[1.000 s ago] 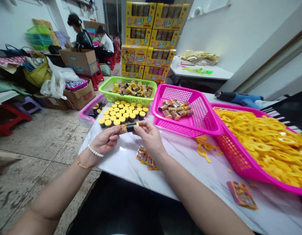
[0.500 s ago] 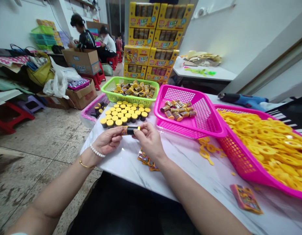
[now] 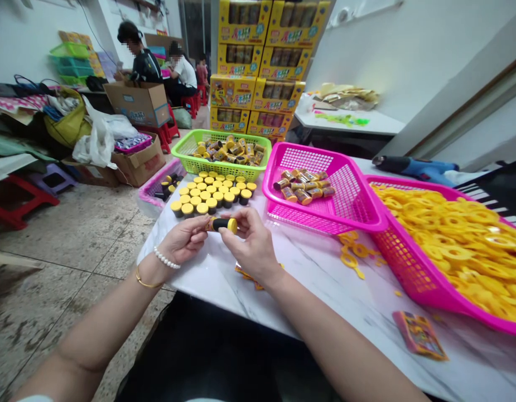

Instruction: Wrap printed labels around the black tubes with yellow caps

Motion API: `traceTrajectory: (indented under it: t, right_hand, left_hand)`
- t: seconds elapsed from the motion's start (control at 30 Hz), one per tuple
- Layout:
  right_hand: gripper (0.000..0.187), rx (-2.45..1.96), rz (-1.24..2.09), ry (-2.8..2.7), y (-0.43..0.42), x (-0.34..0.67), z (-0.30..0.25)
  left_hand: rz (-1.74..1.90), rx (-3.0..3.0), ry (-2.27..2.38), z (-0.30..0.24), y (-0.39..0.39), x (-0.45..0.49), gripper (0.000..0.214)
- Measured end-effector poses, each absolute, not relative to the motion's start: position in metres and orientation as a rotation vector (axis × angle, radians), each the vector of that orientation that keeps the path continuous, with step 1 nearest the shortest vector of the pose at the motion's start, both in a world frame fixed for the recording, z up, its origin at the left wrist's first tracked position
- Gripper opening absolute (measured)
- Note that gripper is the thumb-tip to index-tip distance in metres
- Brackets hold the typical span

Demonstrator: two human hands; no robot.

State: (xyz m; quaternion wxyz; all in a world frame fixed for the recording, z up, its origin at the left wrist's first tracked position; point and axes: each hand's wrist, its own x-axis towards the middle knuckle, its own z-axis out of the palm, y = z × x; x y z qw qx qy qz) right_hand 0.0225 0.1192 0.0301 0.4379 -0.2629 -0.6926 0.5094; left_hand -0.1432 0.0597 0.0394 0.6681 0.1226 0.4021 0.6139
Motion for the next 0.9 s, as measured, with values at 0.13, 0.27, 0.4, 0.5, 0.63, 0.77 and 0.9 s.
traceTrajectory:
  t: [0.13, 0.27, 0.4, 0.5, 0.63, 0.77, 0.9]
  right_hand:
    - [0.029, -0.604, 1.333, -1.704, 0.120, 0.026, 0.034]
    - [0.030, -0.600, 1.274, -1.728, 0.127, 0.031, 0.034]
    - [0.030, -0.547, 1.235, -1.730, 0.130, 0.034, 0.034]
    - [0.031, -0.542, 1.253, -1.713, 0.129, 0.034, 0.034]
    - [0.031, -0.527, 1.262, -1.742, 0.128, 0.034, 0.034]
    - [0.033, -0.546, 1.122, -1.879, 0.133, 0.037, 0.035]
    - [0.023, -0.517, 0.926, -2.047, 0.137, 0.037, 0.033]
  left_hand:
    - [1.470, 0.403, 0.961, 0.035, 0.058, -0.141, 0.020]
    - [1.492, 0.442, 0.974, 0.032, 0.058, -0.142, 0.030]
    - [1.555, 0.441, 0.989, 0.032, 0.058, -0.141, 0.036]
    - [1.609, 0.412, 1.029, 0.033, 0.056, -0.139, 0.041]
    - [1.571, 0.621, 1.023, 0.034, 0.053, -0.136, 0.048]
    - [1.502, 0.758, 1.054, 0.031, 0.053, -0.136, 0.037]
    - [1.455, 0.784, 1.125, 0.030, 0.053, -0.136, 0.033]
